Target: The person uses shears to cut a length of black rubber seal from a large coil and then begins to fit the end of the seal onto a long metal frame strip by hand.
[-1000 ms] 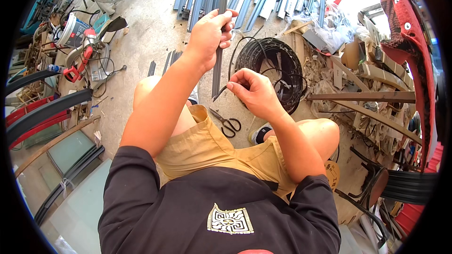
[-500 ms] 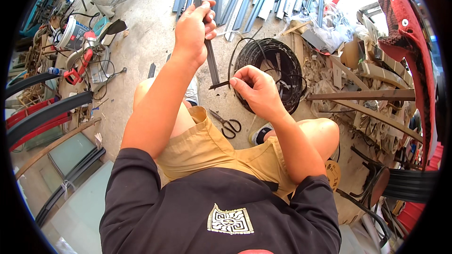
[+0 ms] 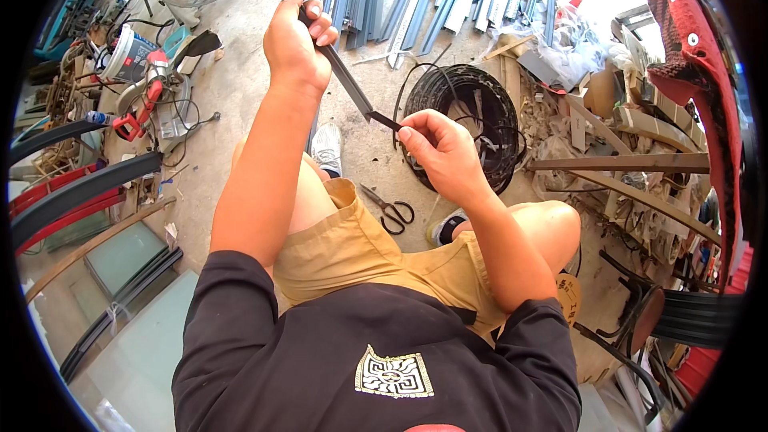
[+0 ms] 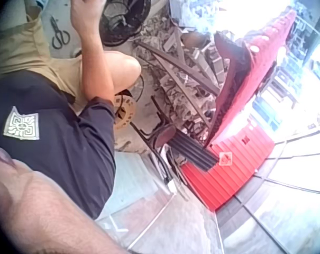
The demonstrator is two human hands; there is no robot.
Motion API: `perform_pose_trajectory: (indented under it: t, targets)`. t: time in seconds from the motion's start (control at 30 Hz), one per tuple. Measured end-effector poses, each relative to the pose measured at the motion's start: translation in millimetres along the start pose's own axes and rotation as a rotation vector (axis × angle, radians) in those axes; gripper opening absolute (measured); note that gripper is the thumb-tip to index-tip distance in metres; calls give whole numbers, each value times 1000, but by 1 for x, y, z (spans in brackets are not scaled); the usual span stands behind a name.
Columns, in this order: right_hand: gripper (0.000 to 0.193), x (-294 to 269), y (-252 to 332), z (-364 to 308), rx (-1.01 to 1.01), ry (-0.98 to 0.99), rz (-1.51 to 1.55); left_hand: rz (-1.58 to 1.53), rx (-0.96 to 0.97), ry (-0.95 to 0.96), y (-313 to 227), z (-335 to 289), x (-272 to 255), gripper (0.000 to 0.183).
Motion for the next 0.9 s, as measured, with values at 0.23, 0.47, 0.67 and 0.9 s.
perform_pose_trajectory:
  t: [0.23,0.47,0.67,0.9]
  targets:
    - [20,1,-7,1,46,-4,38,-39,57,24,-7,-4,6,24]
    - [23,-1,-4,-1,70,-40,66,-44,60,33,-5,-5,7,26]
    - [23,0,-8,1,56,-37,62,-38,66,39,-5,-6,9,26]
    - [19,-3,20,-8,-39,-107,-141,-4,103,31,-7,-9,9,26]
Point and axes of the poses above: each hand's wrist, its own z-axis towards the middle knuckle, its own x-axis out of the palm, y = z × x, the point moved 10 cm from there along z, towards the middle knuckle, and after that the axes turned 9 degrees about x, right-handed, at the moved point
